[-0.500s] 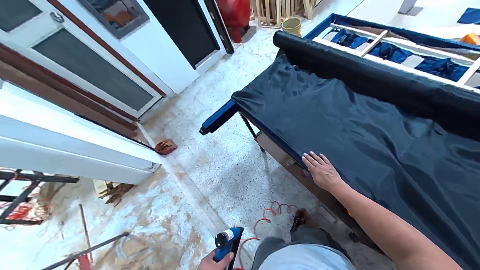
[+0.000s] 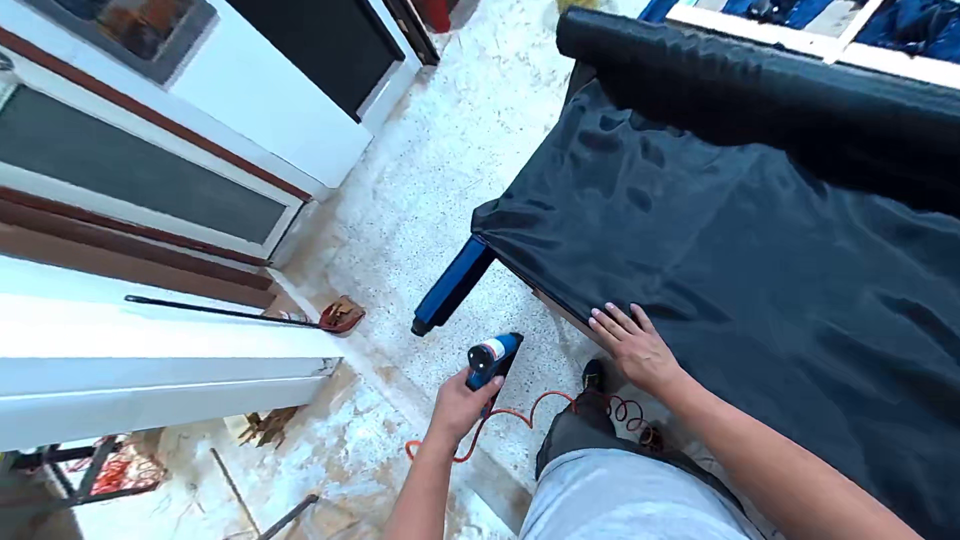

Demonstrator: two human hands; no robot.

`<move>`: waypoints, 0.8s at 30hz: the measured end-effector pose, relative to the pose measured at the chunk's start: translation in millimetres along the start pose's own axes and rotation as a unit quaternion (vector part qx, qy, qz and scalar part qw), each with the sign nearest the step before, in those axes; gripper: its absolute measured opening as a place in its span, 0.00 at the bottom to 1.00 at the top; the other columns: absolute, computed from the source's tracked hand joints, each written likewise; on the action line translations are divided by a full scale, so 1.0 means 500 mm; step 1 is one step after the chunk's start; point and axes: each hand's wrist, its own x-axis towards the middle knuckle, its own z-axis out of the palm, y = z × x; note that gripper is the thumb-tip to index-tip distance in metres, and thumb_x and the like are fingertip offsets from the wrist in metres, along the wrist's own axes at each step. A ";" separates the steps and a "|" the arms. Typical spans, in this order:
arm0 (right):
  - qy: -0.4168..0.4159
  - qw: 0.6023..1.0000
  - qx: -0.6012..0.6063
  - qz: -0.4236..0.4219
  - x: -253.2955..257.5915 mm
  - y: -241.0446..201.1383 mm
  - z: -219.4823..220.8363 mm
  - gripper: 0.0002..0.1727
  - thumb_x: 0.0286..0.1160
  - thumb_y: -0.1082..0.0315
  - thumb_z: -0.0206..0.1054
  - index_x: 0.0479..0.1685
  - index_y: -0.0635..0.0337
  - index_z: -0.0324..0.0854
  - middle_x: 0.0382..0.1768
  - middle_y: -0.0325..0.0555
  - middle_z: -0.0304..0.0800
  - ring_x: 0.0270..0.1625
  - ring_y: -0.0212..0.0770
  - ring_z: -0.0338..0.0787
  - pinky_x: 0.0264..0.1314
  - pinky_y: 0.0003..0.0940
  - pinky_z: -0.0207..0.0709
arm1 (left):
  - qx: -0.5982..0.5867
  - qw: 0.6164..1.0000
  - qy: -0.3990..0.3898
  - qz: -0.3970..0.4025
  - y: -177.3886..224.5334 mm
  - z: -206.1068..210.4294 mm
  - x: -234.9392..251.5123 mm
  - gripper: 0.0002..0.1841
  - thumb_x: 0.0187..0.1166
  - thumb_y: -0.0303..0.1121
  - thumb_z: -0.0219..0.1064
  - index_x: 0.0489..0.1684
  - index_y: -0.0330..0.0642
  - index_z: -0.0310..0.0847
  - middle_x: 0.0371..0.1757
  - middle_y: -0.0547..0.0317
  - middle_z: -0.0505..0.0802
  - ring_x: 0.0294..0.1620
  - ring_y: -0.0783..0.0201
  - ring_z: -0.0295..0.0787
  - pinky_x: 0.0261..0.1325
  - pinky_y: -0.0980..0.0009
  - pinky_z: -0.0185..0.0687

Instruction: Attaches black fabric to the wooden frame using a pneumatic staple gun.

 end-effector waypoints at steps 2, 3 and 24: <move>-0.005 1.000 -0.001 0.016 0.037 -0.011 0.004 0.35 0.76 0.71 0.62 0.89 0.46 0.68 0.91 0.42 0.64 0.94 0.52 0.58 0.92 0.72 0.40 | 0.012 1.000 0.022 0.016 0.034 -0.036 0.092 0.21 0.73 0.51 0.78 0.49 0.40 0.89 0.32 0.51 0.94 0.30 0.56 0.92 0.43 0.49 0.90; -0.006 1.000 0.001 0.023 0.049 -0.012 0.003 0.36 0.76 0.71 0.63 0.89 0.45 0.69 0.91 0.44 0.64 0.94 0.52 0.58 0.93 0.72 0.41 | 0.021 0.999 0.034 0.025 0.053 -0.053 0.138 0.22 0.73 0.52 0.78 0.48 0.41 0.90 0.32 0.51 0.94 0.31 0.55 0.92 0.44 0.47 0.89; -0.006 0.998 0.030 0.050 0.040 -0.004 0.037 0.35 0.73 0.64 0.68 0.85 0.36 0.73 0.88 0.51 0.67 0.92 0.53 0.62 0.93 0.71 0.43 | 0.160 0.987 0.004 0.031 0.150 -0.117 0.412 0.19 0.75 0.53 0.77 0.45 0.45 0.91 0.35 0.49 0.94 0.36 0.50 0.93 0.45 0.39 0.86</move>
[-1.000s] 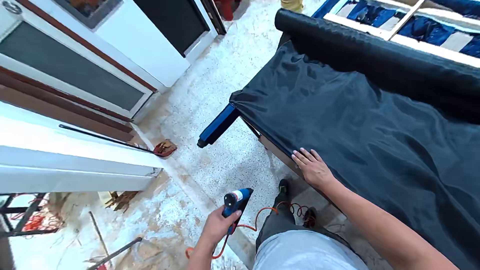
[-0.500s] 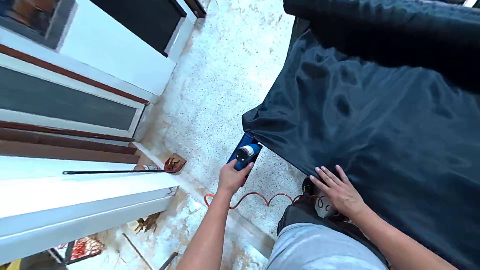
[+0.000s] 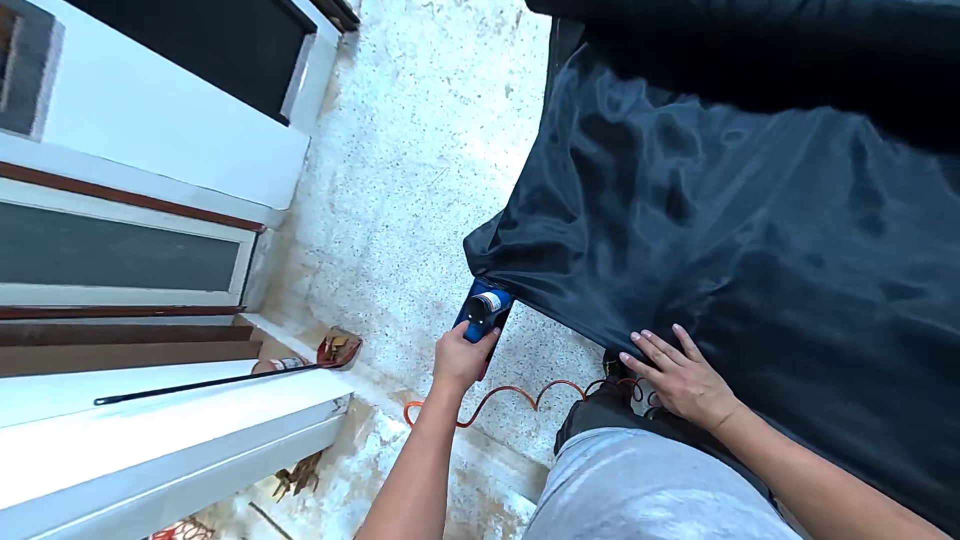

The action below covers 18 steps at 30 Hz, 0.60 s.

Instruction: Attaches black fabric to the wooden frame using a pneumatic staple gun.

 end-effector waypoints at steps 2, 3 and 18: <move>0.000 1.000 0.001 0.000 -0.002 0.002 -0.004 0.36 0.73 0.65 0.69 0.86 0.34 0.73 0.89 0.50 0.67 0.92 0.52 0.62 0.93 0.70 0.43 | -0.011 1.000 -0.001 -0.005 0.012 0.014 -0.021 0.19 0.75 0.52 0.76 0.46 0.46 0.91 0.35 0.50 0.94 0.35 0.51 0.93 0.45 0.40 0.87; -0.004 1.000 0.004 0.000 -0.003 0.001 -0.009 0.36 0.73 0.65 0.69 0.86 0.34 0.72 0.89 0.50 0.66 0.92 0.52 0.61 0.93 0.70 0.42 | -0.016 1.000 0.001 -0.007 0.018 0.022 -0.033 0.19 0.75 0.52 0.76 0.46 0.45 0.91 0.35 0.50 0.94 0.35 0.51 0.93 0.45 0.40 0.87; 0.012 0.999 0.035 -0.007 -0.167 0.030 -0.066 0.32 0.77 0.73 0.62 0.82 0.39 0.77 0.90 0.43 0.65 0.93 0.50 0.59 0.93 0.68 0.46 | 0.011 1.000 0.001 0.023 0.113 0.174 -0.238 0.14 0.74 0.49 0.78 0.39 0.48 0.91 0.31 0.55 0.94 0.34 0.55 0.92 0.42 0.42 0.86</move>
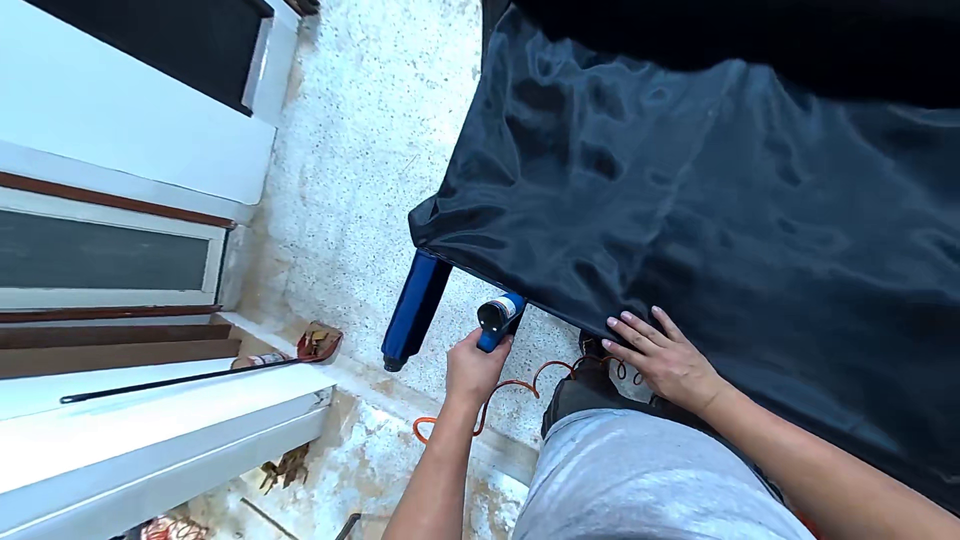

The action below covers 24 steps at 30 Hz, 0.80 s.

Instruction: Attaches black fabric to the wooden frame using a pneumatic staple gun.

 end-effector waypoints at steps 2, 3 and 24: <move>0.008 1.000 0.003 0.007 -0.035 0.005 -0.006 0.30 0.80 0.72 0.60 0.82 0.38 0.77 0.90 0.42 0.66 0.93 0.49 0.59 0.93 0.68 0.46 | 0.000 1.000 -0.001 -0.001 0.014 0.018 -0.024 0.14 0.75 0.49 0.77 0.41 0.48 0.91 0.32 0.54 0.94 0.35 0.55 0.93 0.43 0.42 0.86; 0.008 1.000 0.004 0.009 -0.052 0.009 -0.010 0.29 0.81 0.72 0.59 0.82 0.38 0.77 0.90 0.42 0.66 0.94 0.49 0.59 0.93 0.68 0.46 | 0.000 1.000 -0.003 -0.007 0.021 0.026 -0.034 0.14 0.75 0.49 0.77 0.41 0.48 0.91 0.32 0.54 0.94 0.34 0.54 0.92 0.43 0.42 0.86; 0.018 0.999 0.032 0.031 -0.203 0.033 -0.042 0.28 0.79 0.71 0.62 0.80 0.42 0.80 0.87 0.41 0.72 0.92 0.51 0.62 0.93 0.63 0.52 | -0.005 1.000 -0.006 -0.013 0.086 0.151 -0.191 0.13 0.74 0.48 0.78 0.38 0.48 0.91 0.28 0.55 0.93 0.30 0.55 0.91 0.39 0.44 0.85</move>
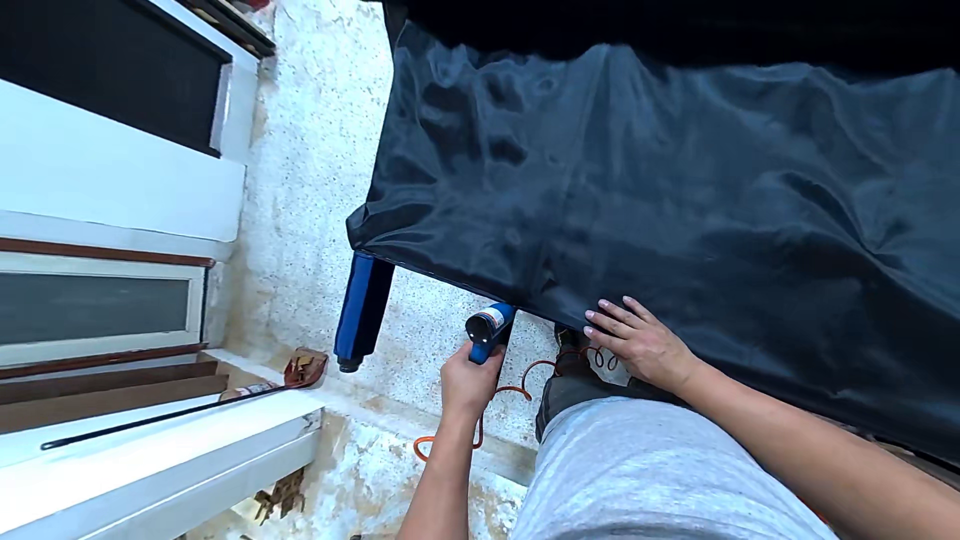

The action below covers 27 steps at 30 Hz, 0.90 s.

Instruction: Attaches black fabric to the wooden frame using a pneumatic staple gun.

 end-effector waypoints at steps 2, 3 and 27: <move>0.004 1.000 -0.002 0.001 -0.016 0.002 -0.005 0.28 0.78 0.71 0.62 0.80 0.42 0.80 0.87 0.41 0.72 0.92 0.52 0.62 0.93 0.63 0.52 | -0.008 1.000 0.002 0.006 0.004 0.014 -0.015 0.13 0.73 0.48 0.78 0.38 0.48 0.91 0.28 0.55 0.93 0.29 0.56 0.91 0.39 0.44 0.86; 0.006 1.000 -0.001 0.002 -0.025 0.003 -0.007 0.29 0.78 0.72 0.62 0.80 0.42 0.80 0.86 0.41 0.72 0.92 0.52 0.63 0.93 0.63 0.52 | -0.014 1.000 0.002 0.006 0.006 0.021 -0.023 0.13 0.73 0.47 0.79 0.39 0.48 0.91 0.27 0.56 0.93 0.28 0.57 0.91 0.37 0.46 0.87; 0.022 1.000 0.002 -0.004 -0.113 0.028 -0.028 0.28 0.77 0.72 0.63 0.79 0.41 0.81 0.86 0.42 0.72 0.92 0.51 0.63 0.93 0.63 0.51 | -0.042 0.999 -0.016 0.010 0.027 0.090 -0.097 0.13 0.74 0.47 0.78 0.38 0.47 0.91 0.24 0.56 0.92 0.23 0.58 0.89 0.33 0.49 0.88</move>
